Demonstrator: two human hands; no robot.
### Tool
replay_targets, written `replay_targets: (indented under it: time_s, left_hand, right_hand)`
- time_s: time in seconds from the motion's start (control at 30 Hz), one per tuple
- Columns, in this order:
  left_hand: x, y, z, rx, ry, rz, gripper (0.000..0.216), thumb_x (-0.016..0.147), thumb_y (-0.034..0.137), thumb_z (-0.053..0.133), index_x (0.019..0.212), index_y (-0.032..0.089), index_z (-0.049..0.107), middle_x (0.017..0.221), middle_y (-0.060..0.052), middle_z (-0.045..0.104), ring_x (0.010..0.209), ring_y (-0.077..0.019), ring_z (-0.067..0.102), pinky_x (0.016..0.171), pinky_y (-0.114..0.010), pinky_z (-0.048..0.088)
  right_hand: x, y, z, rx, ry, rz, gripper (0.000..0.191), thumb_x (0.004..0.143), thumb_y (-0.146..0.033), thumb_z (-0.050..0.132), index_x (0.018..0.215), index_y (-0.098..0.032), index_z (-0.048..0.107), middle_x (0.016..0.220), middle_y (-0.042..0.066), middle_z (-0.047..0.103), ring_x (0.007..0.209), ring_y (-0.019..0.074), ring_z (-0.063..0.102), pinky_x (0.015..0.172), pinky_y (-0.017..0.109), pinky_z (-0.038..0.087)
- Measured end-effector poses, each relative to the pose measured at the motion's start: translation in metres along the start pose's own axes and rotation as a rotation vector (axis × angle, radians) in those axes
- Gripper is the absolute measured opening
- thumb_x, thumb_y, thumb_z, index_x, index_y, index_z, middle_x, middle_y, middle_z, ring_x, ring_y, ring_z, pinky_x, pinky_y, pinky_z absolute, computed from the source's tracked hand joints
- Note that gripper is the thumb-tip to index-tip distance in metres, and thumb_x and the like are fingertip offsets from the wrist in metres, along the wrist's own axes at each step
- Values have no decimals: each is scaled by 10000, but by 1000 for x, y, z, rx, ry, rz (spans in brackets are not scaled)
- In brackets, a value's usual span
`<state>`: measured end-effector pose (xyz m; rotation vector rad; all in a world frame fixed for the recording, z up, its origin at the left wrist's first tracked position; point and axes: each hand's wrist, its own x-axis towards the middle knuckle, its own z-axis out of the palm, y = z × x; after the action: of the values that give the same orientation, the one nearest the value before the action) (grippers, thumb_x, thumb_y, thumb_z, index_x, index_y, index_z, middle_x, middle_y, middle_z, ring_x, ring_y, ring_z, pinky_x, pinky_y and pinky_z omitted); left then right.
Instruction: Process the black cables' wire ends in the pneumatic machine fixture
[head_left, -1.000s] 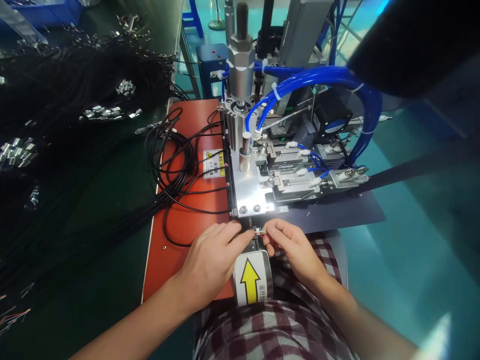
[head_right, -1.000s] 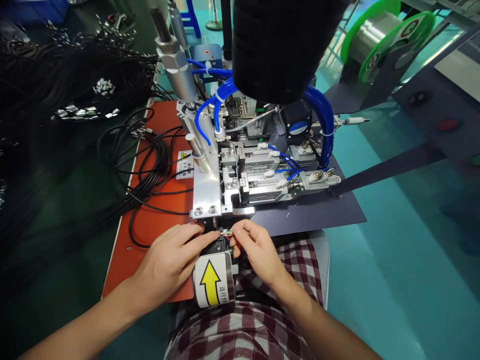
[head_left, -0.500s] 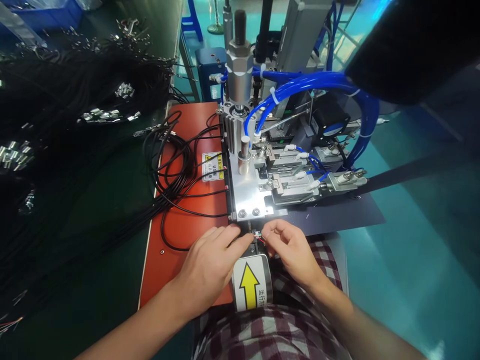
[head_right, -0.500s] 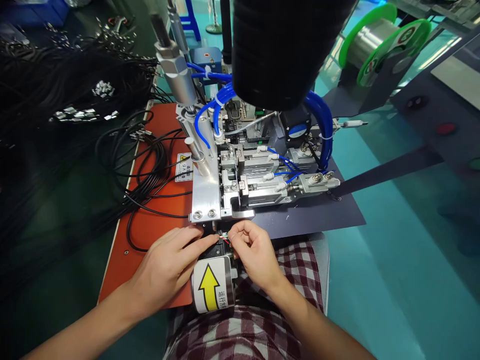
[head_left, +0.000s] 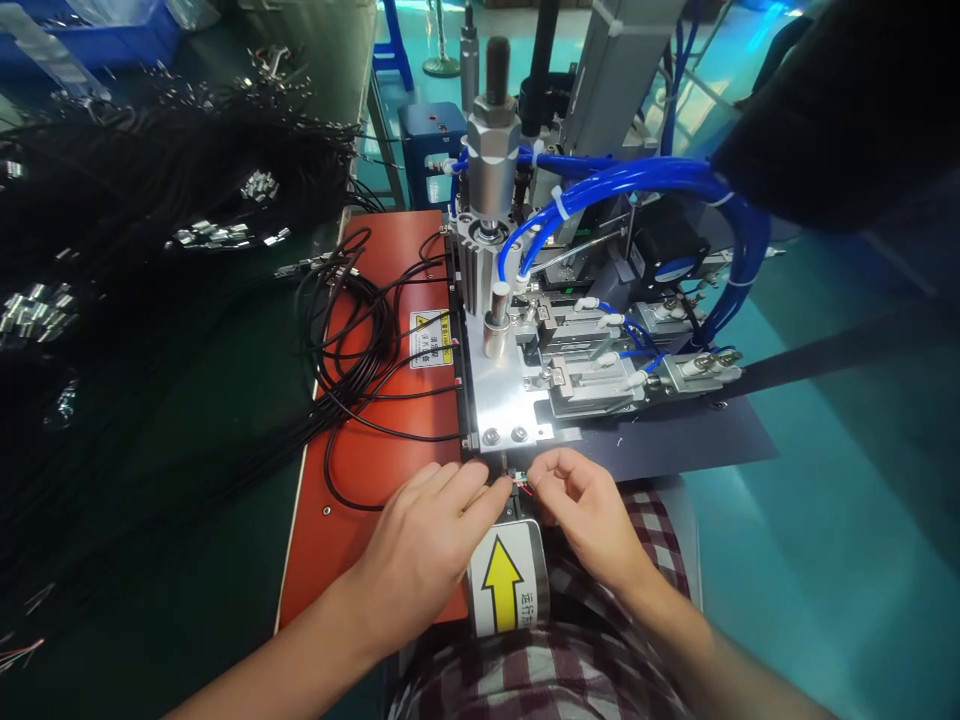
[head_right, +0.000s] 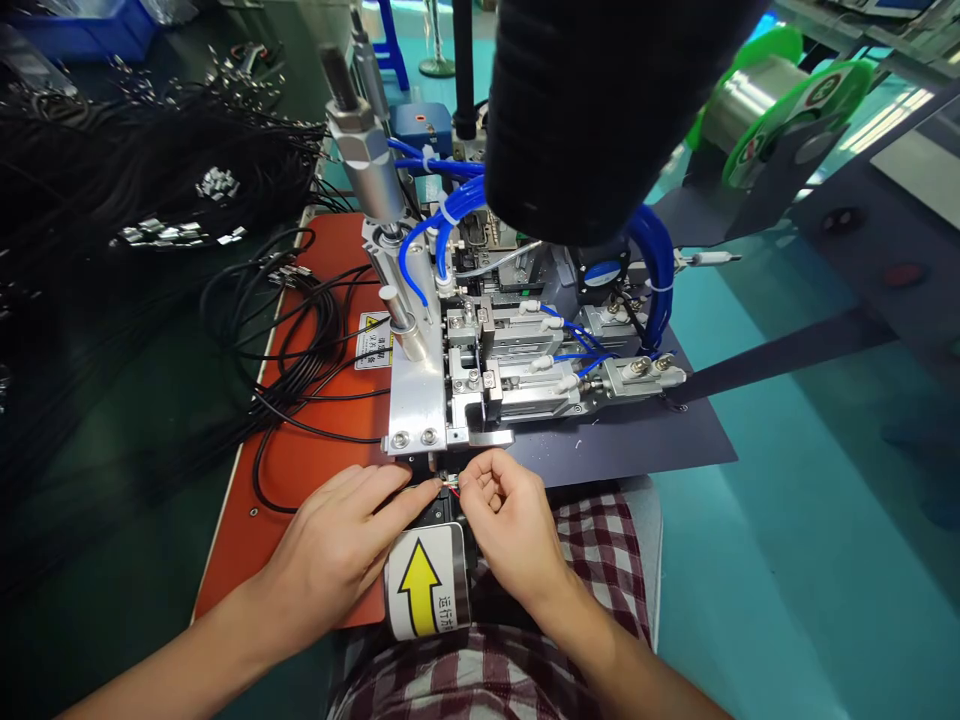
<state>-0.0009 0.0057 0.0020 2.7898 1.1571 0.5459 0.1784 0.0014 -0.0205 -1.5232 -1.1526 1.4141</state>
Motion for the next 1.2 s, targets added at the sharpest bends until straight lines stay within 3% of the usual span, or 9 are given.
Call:
replay_targets:
  time_s: [0.17,0.4,0.6,0.7,0.87,0.97,1.2]
  left_hand:
    - [1,0,0,6,7,6,321,944,121,324,1040,114,630,798,-75,609,636,-188,518,568,-308,403]
    - [0,-3,1,-51,-1,-13,324,928,107,327,1053,120,625,814,-78,615,670,-187,551,589,-304,452]
    - [-1,-4,2,-99,11,-25,291,912,98,363,1049,113,620,832,-80,629,686,-190,563,605,-305,470]
    - [-1,-5,2,-116,7,-37,278,903,91,384,1041,117,623,840,-81,633,702,-198,570,610,-308,470]
    - [-2,-5,4,-114,8,-40,284,894,78,389,1032,118,633,856,-91,639,717,-211,580,611,-318,472]
    - [-1,-6,4,-114,3,-44,278,892,84,401,1037,119,635,859,-93,639,720,-213,583,615,-319,473]
    - [-1,-5,3,-84,15,-37,291,887,71,381,1006,122,642,824,-79,633,709,-199,585,618,-301,474]
  right_hand:
    - [0,0,1,-44,22,14,142,802,-273,555,686,-195,531,583,-35,478,511,116,412,465,238,330]
    - [3,5,-7,186,-136,135,288,798,-448,625,715,-180,559,593,-47,507,485,96,439,497,234,358]
    - [-8,2,-3,152,-55,146,374,727,-542,657,722,-176,579,603,-26,506,501,112,426,475,244,364]
    - [-12,5,-1,30,0,76,294,777,-463,634,732,-178,583,605,-18,503,517,123,429,483,253,357]
    - [-15,5,-3,-274,37,-181,159,894,-310,521,787,-200,564,710,16,565,608,151,498,574,278,390]
    - [-13,0,-4,-322,34,-235,155,907,-281,495,779,-205,540,713,20,562,635,162,511,594,283,401]
    - [-5,12,-3,-26,-59,-14,198,902,-373,497,788,-213,508,582,-52,448,481,117,442,450,230,378]
